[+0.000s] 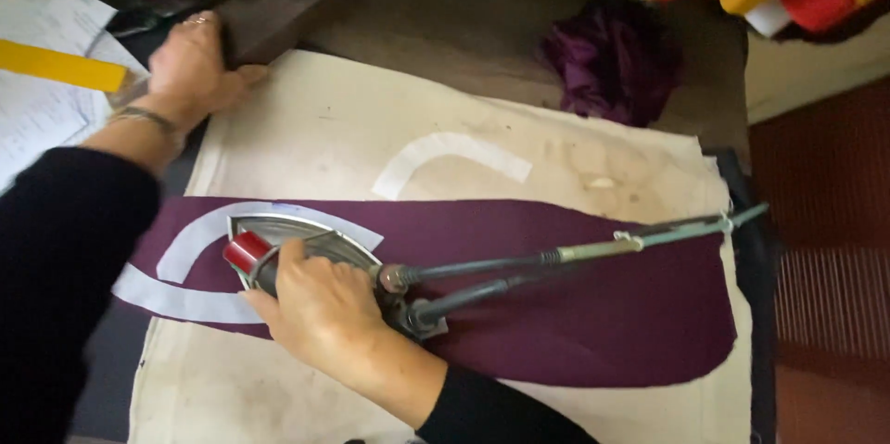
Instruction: The person irons a piece of maroon fabric with a white pattern on a workbench using a steam iron. They then use a wooden rolling pin to press the fabric and place a white paper template onto the fabric before ironing it again.
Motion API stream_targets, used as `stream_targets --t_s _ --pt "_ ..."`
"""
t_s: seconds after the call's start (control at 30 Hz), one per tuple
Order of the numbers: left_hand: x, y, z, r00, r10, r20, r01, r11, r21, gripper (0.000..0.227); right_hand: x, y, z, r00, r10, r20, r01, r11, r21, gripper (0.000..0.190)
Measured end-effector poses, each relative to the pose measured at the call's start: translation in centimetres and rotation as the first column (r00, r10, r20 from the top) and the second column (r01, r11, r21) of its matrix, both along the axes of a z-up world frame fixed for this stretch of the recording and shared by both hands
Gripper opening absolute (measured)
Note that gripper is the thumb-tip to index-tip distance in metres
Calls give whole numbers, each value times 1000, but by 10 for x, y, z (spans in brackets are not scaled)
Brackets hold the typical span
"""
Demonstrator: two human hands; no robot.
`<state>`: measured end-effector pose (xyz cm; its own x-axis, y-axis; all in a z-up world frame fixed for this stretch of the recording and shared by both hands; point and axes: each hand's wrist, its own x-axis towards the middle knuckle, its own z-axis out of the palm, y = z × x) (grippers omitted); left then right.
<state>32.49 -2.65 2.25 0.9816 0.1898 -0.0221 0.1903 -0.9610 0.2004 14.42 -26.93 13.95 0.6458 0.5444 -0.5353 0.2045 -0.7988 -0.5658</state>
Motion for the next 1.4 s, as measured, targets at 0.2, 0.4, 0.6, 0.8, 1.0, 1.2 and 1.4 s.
stream_targets --t_s 0.2,0.4,0.6,0.8,1.0,1.2,1.4 --pt "-25 -8 44 868 -497 1 482 841 247 58 -19 -3 -22 893 -80 443 40 994 99 60" --pt "-45 -62 79 577 -816 -46 693 459 556 60 19 -87 47 704 -471 532 160 835 527 9" --pt "-45 -133 137 258 -948 184 628 309 714 64 116 -173 48 910 -334 244 229 898 375 54" --pt "-68 -195 208 -145 -914 380 434 286 854 12 84 -188 103 949 -108 -295 272 750 603 61" --pt "-100 -231 222 -72 -917 393 541 295 787 35 15 -218 125 768 -527 -365 630 522 575 73" --pt "-182 -109 161 442 -572 691 500 797 340 57 -93 -316 103 485 -862 -145 822 393 411 84" --pt "-291 -45 47 771 -176 612 276 958 -72 28 -120 -353 -3 839 -540 62 542 822 -176 83"
